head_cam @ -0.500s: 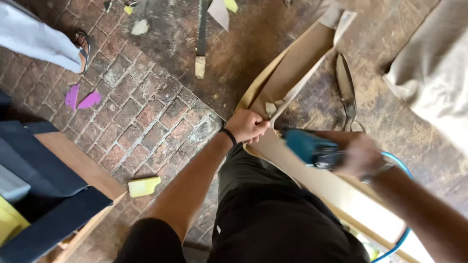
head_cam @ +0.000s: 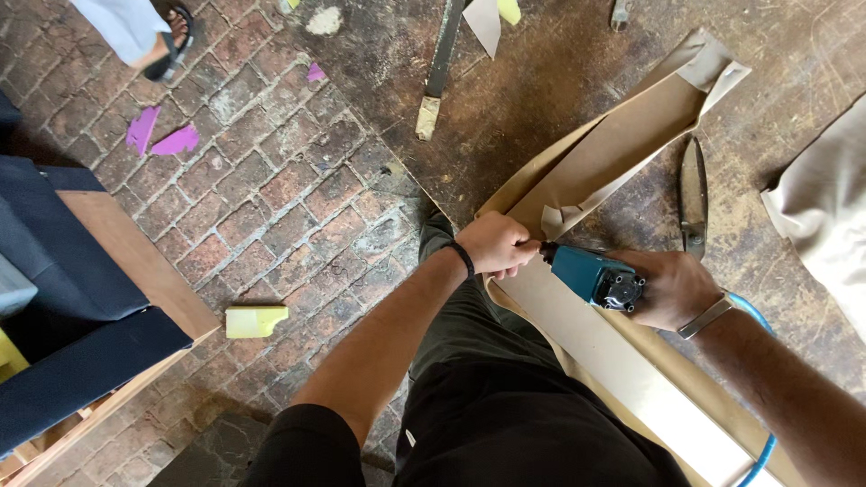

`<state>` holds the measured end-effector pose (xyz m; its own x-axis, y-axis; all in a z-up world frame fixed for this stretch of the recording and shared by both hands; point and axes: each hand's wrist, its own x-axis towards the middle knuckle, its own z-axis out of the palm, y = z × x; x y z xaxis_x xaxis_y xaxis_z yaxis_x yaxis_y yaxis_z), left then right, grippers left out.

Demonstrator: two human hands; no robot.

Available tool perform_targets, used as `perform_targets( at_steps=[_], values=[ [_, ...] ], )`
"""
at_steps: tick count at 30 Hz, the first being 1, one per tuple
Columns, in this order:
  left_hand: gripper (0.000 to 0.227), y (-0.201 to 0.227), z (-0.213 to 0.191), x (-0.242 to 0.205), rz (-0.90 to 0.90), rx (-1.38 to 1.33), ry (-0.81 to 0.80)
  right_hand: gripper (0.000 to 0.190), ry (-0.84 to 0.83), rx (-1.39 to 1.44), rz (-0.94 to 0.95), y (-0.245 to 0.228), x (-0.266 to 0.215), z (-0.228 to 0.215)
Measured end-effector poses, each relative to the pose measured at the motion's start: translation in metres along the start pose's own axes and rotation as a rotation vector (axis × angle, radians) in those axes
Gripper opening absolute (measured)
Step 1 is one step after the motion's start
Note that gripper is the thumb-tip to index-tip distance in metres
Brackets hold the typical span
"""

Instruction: The person staples beige fabric onto a wooden frame using a pneumatic staple gun. They fold and smooth the fabric edges, then drive staples along the perimeter to secure the material.

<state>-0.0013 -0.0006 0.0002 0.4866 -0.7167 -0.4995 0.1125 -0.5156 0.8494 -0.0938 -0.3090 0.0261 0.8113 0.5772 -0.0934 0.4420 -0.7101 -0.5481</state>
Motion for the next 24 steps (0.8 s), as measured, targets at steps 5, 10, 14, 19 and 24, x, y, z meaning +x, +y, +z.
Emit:
perform_targets(
  at_steps=[5,10,14,19,24],
  values=[
    [0.043,0.003,0.001,0.000,-0.074,-0.029,-0.037,0.037,-0.023,-0.045,0.150,-0.011,-0.004,-0.002],
    [0.042,0.001,-0.001,0.002,-0.068,-0.023,-0.031,0.037,-0.210,-0.150,0.444,-0.026,0.002,-0.003],
    [0.043,0.003,0.011,-0.003,-0.048,0.050,0.085,0.053,-0.136,-0.098,0.532,-0.040,-0.014,-0.013],
    [0.032,0.022,0.036,0.003,0.179,0.296,0.736,0.058,0.005,-0.073,0.654,-0.046,-0.034,-0.023],
    [0.024,0.036,0.042,0.014,0.138,0.422,0.730,0.051,-0.007,0.006,0.837,-0.050,-0.035,-0.009]
  ],
)
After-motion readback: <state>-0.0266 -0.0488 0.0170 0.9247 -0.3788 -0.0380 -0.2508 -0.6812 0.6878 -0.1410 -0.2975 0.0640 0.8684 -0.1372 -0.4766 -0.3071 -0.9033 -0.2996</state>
